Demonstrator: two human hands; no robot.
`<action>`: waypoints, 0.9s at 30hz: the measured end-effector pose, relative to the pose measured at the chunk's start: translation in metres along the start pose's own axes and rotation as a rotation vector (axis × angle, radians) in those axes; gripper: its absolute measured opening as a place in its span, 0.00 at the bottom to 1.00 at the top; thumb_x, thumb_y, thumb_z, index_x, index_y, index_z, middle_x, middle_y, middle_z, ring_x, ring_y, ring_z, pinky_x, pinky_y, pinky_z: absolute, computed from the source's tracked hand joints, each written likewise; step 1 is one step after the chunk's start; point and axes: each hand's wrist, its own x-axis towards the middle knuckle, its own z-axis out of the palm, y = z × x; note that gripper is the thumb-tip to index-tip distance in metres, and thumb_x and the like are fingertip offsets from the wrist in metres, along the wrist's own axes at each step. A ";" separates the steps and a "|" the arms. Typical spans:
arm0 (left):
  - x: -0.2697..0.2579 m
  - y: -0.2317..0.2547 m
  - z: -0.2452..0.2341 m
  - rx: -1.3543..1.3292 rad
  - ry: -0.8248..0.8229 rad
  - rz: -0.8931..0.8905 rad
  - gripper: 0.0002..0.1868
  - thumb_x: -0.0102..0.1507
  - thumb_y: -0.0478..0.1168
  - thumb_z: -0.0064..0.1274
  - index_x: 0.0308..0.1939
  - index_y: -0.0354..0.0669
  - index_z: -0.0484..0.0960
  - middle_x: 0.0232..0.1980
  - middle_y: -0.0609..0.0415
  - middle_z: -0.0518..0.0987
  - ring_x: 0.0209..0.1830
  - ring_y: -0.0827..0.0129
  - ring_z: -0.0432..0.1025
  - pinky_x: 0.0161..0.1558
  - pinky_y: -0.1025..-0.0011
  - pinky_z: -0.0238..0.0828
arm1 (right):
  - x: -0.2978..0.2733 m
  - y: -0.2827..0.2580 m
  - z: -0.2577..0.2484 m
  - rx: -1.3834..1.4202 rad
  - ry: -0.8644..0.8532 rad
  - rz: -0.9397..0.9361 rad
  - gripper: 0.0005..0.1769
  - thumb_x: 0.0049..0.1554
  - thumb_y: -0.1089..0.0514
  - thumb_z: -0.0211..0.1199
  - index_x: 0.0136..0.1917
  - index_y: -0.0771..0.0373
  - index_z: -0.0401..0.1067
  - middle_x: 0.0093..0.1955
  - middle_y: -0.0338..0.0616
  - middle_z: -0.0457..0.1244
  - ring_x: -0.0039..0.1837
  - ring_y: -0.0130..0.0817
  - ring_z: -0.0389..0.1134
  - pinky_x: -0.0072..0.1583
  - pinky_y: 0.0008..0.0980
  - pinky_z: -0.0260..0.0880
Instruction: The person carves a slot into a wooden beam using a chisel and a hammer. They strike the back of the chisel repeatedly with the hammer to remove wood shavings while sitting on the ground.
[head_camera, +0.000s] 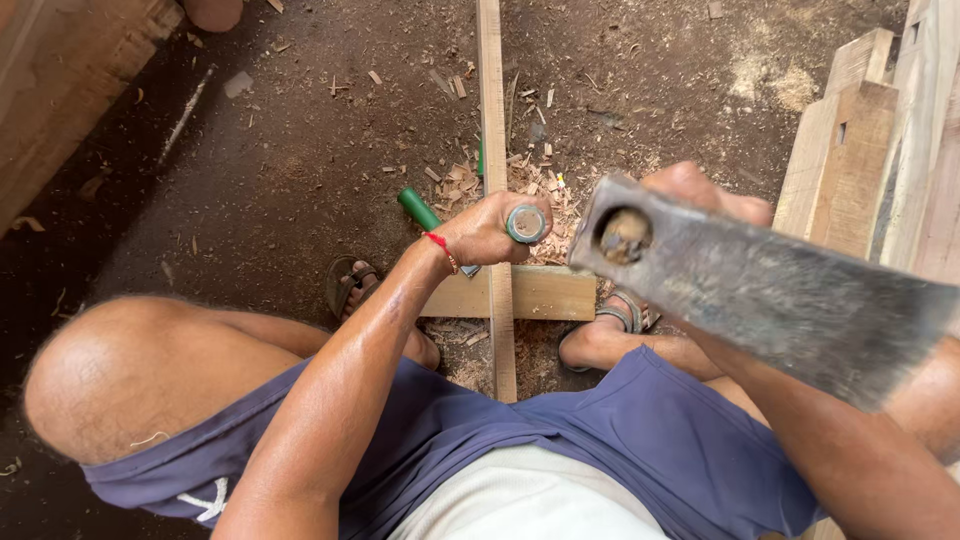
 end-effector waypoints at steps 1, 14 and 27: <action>-0.001 0.004 0.000 -0.048 0.006 -0.038 0.16 0.51 0.30 0.62 0.44 0.40 0.81 0.38 0.59 0.82 0.39 0.73 0.74 0.45 0.70 0.74 | -0.001 -0.003 0.009 -0.028 -0.039 -0.005 0.16 0.46 0.53 0.73 0.47 0.56 0.74 0.36 0.40 0.66 0.37 0.39 0.69 0.40 0.37 0.70; 0.004 -0.007 -0.002 0.111 -0.002 0.006 0.14 0.50 0.25 0.59 0.40 0.33 0.79 0.36 0.53 0.79 0.40 0.68 0.74 0.45 0.64 0.74 | 0.005 0.001 0.007 0.003 -0.028 -0.018 0.13 0.47 0.56 0.71 0.47 0.56 0.75 0.37 0.41 0.66 0.38 0.41 0.69 0.42 0.38 0.71; 0.003 -0.016 -0.002 0.029 0.027 -0.055 0.18 0.51 0.26 0.59 0.45 0.36 0.81 0.42 0.53 0.81 0.43 0.71 0.74 0.46 0.68 0.75 | -0.005 0.010 0.015 0.009 -0.019 0.031 0.11 0.48 0.58 0.70 0.46 0.56 0.76 0.38 0.43 0.66 0.40 0.42 0.70 0.43 0.39 0.71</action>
